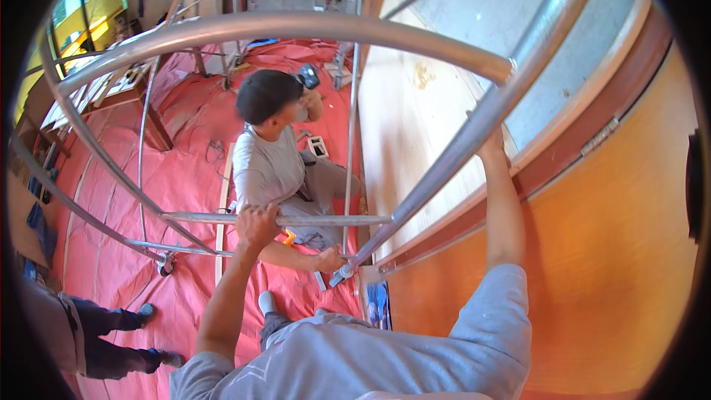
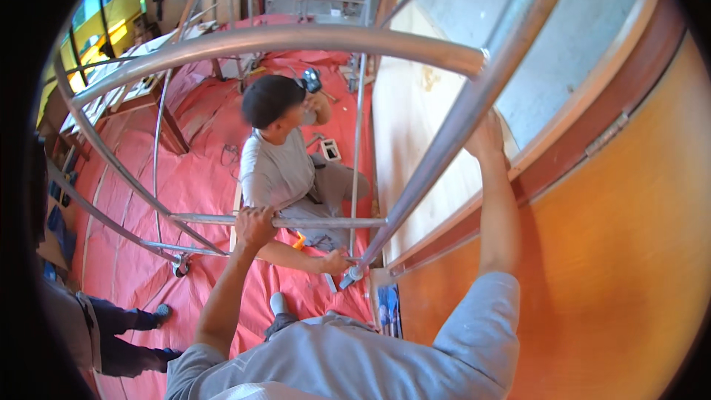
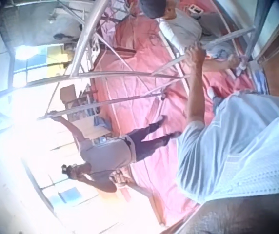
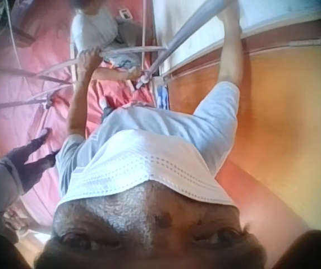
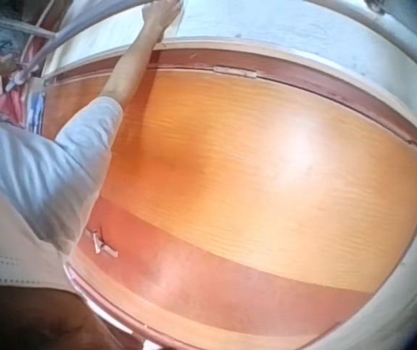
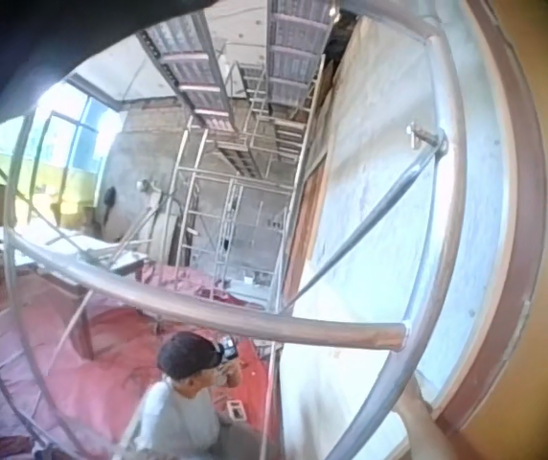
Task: The person assists another worker in installing a wooden wall panel by holding a metal frame while the other worker uses a drill to secure the panel to the wall. The person then helps position and secure the frame against the panel.
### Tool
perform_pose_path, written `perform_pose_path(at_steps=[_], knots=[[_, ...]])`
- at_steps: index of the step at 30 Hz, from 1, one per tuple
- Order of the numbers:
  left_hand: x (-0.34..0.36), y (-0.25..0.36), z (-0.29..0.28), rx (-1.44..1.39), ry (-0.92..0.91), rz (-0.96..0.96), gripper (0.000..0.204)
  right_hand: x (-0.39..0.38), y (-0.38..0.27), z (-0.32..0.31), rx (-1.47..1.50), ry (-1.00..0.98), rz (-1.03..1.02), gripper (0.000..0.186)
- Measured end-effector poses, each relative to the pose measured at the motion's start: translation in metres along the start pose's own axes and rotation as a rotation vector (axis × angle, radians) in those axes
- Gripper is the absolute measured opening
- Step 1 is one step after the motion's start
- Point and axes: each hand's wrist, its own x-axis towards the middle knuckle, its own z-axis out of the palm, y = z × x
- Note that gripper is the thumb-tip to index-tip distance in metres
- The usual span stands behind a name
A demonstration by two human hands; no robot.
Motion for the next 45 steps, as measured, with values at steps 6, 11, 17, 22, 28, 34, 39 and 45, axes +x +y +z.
perform_pose_path(at_steps=[6, 11, 17, 22, 28, 34, 39, 45], knots=[[0.0, 0.004, -0.005, -0.033, -0.117, -0.039, 0.011, -0.01, 0.093, 0.074, 0.058, -0.059, -0.055, 0.048], [-0.001, 0.007, -0.005, -0.016, -0.114, 0.039, 0.012, -0.024, 0.143, 0.107, 0.193, -0.04, -0.042, 0.058], [-0.019, -0.001, 0.012, 0.005, -0.119, -0.005, 0.013, -0.011, 0.067, 0.055, 0.644, -0.353, 0.241, 0.055], [-0.008, 0.011, 0.009, 0.023, -0.151, 0.012, 0.013, -0.022, 0.109, 0.097, 0.637, -0.159, 0.234, 0.046], [-0.006, 0.016, -0.003, 0.038, -0.132, -0.002, 0.014, -0.017, 0.056, 0.054, 0.549, -0.143, 0.164, 0.044], [-0.007, 0.014, 0.003, 0.03, -0.115, -0.015, 0.012, -0.008, 0.039, 0.045, 0.5, -0.149, 0.107, 0.042], [-0.014, 0.013, 0.002, 0.043, -0.119, -0.022, 0.009, -0.004, 0.027, 0.038, 0.481, -0.149, 0.077, 0.041], [-0.004, 0.012, 0.014, 0.07, -0.186, 0.035, 0.009, -0.011, 0.041, 0.036, 0.446, -0.129, 0.047, 0.04]])
